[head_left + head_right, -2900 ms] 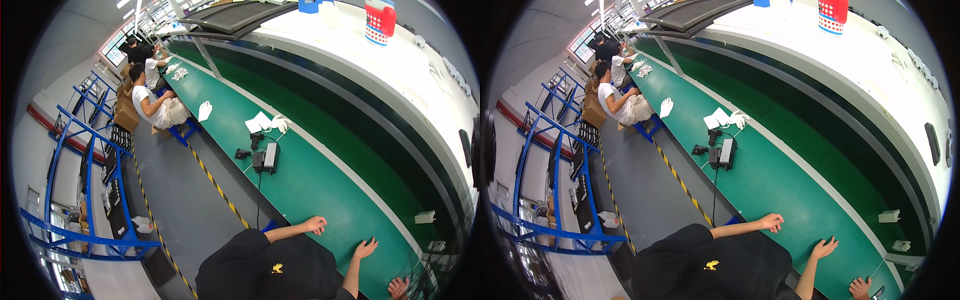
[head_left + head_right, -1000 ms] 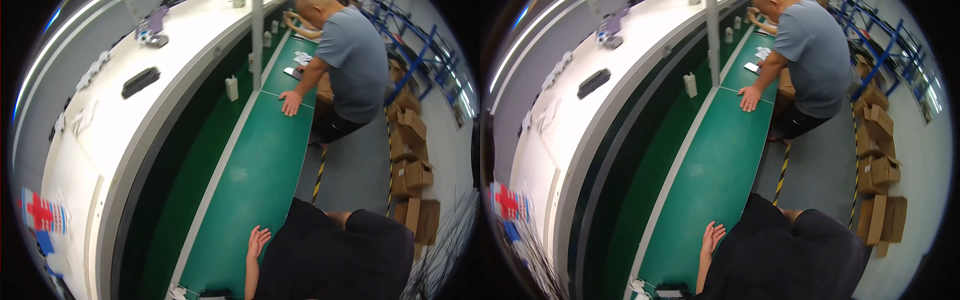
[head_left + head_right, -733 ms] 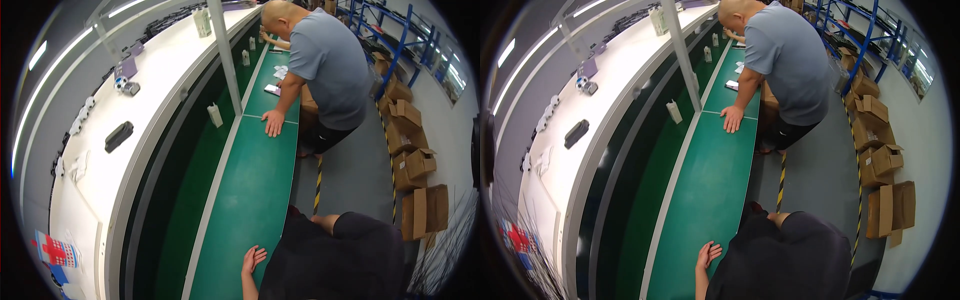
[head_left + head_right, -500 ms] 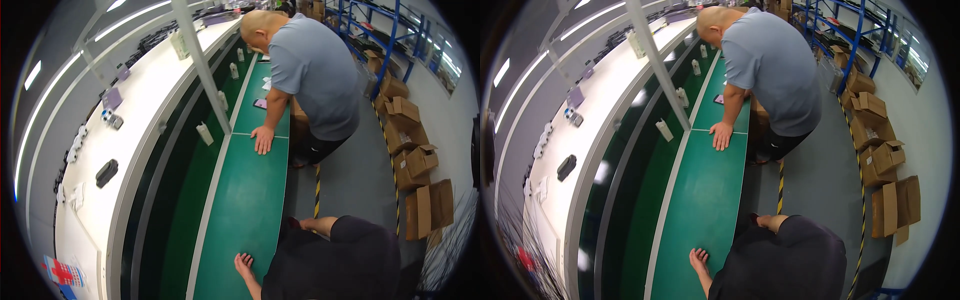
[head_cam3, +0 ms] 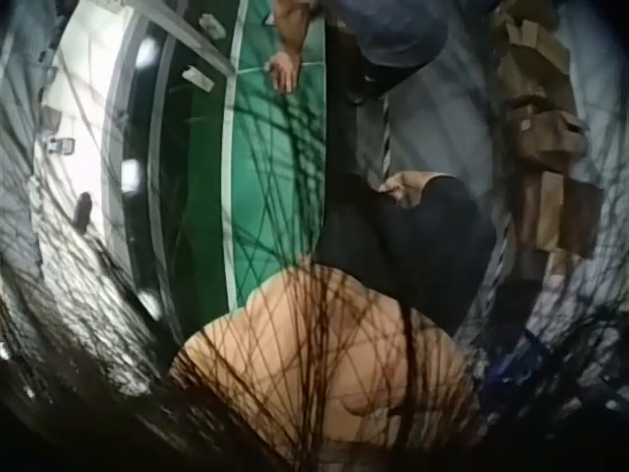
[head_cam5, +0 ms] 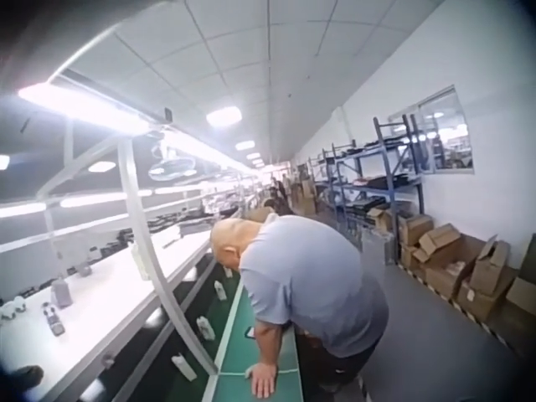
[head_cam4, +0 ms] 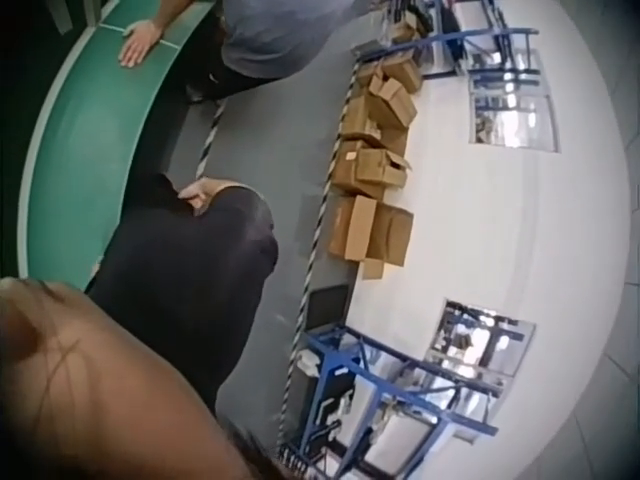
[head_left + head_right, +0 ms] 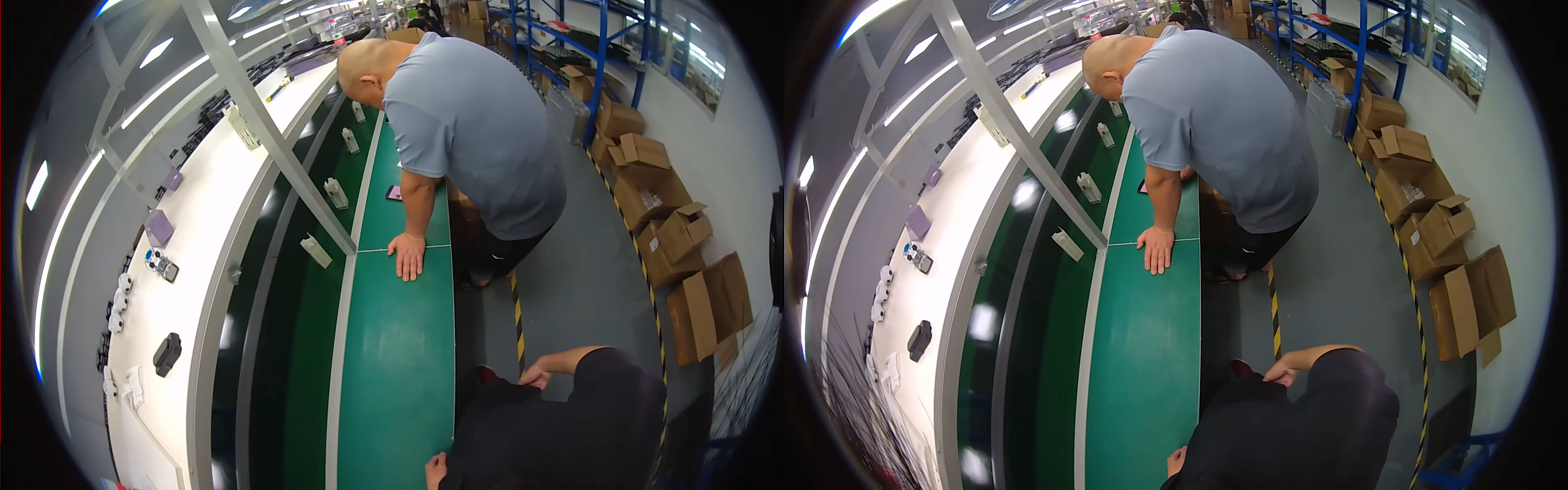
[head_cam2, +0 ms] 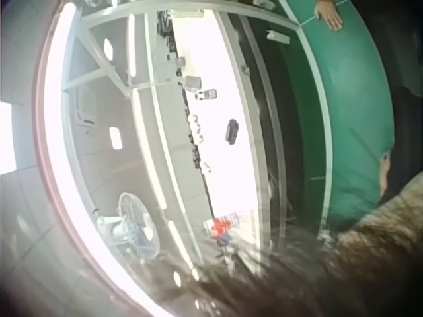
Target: Assembling and inspecting small white electronic components at a factory production line workstation.
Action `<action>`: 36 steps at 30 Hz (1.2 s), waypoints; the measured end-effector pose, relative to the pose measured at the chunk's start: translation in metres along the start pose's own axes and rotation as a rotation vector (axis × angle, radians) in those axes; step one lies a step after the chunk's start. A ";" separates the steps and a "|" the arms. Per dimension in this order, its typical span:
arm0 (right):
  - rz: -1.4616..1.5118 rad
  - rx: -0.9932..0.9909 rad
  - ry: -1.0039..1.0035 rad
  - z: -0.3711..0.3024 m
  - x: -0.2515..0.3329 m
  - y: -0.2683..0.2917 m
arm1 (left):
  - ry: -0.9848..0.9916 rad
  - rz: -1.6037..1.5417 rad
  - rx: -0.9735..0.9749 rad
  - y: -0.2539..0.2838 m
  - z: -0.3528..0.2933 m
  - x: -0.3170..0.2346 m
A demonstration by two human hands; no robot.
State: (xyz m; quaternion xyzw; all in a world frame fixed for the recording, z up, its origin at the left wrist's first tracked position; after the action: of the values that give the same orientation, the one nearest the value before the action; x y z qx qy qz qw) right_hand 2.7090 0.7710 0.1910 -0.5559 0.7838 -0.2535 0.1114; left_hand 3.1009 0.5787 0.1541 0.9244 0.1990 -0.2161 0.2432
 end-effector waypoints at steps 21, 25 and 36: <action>-0.798 0.186 0.418 -0.098 0.095 -0.123 | -0.113 -0.425 0.151 -0.010 -0.025 -0.001; -0.604 0.173 0.219 -0.102 0.096 -0.128 | -0.030 -0.342 0.066 -0.005 -0.064 -0.041; -0.150 0.170 -0.275 -0.053 -0.033 0.010 | 0.175 -0.357 -0.251 -0.019 -0.094 0.015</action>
State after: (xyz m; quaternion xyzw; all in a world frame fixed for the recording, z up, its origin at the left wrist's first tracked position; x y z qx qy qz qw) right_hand 2.6881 0.8188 0.2268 -0.6308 0.6933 -0.2480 0.2449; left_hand 3.1327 0.6481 0.2134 0.8522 0.4052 -0.1482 0.2961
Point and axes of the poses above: each hand's wrist, its own z-axis towards the middle knuckle, its own y-axis out of the back of the hand, x = y × z, the point moved 5 cm from there along z, towards the middle knuckle, and after that the axes turned 11 degrees about y, right-handed, at the moved point
